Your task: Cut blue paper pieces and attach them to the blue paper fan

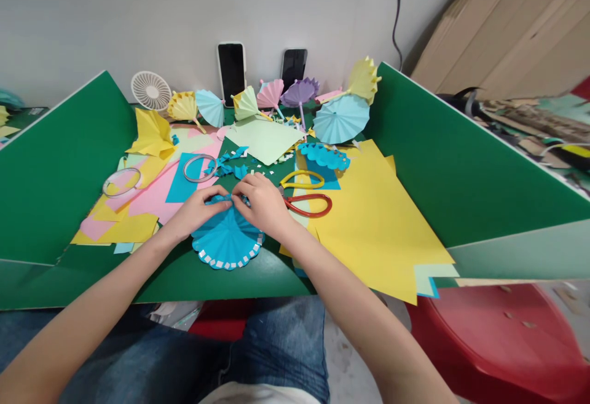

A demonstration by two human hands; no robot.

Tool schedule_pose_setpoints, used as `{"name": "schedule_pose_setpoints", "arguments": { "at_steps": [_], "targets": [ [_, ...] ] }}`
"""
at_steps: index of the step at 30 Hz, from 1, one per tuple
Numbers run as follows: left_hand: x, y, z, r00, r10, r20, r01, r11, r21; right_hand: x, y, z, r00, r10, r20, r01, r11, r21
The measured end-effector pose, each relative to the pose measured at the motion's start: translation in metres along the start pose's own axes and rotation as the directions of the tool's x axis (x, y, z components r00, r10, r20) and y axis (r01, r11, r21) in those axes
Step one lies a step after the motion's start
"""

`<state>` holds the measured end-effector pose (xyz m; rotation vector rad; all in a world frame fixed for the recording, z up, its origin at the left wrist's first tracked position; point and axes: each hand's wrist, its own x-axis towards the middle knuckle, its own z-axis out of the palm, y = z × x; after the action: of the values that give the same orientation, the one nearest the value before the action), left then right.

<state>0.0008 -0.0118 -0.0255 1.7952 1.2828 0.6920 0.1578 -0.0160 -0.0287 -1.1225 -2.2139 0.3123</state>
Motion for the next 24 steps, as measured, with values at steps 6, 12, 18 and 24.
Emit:
{"name": "schedule_pose_setpoints", "arguments": {
  "at_steps": [6,12,18,24],
  "targets": [
    [-0.0001,0.0005,-0.0005,1.000,-0.004,0.013,0.004,1.000,0.011,0.0002,0.0019,-0.0005,0.999,0.029,0.016,-0.031,0.994,0.108],
    [-0.0003,0.0020,-0.0007,1.000,0.007,0.025,-0.007,1.000,-0.003,0.0014,0.0034,-0.0005,0.997,0.073,0.038,-0.079,0.978,0.193],
    [-0.0007,0.0032,-0.0005,1.000,-0.008,0.026,0.008,1.000,-0.017,0.0009,0.0034,-0.0010,0.997,0.069,0.047,-0.077,0.976,0.202],
    [-0.0004,0.0033,-0.0007,0.999,-0.006,0.032,0.006,1.000,-0.009,-0.0001,0.0027,-0.0043,0.997,0.044,0.063,-0.054,0.983,0.177]
  ]
}}
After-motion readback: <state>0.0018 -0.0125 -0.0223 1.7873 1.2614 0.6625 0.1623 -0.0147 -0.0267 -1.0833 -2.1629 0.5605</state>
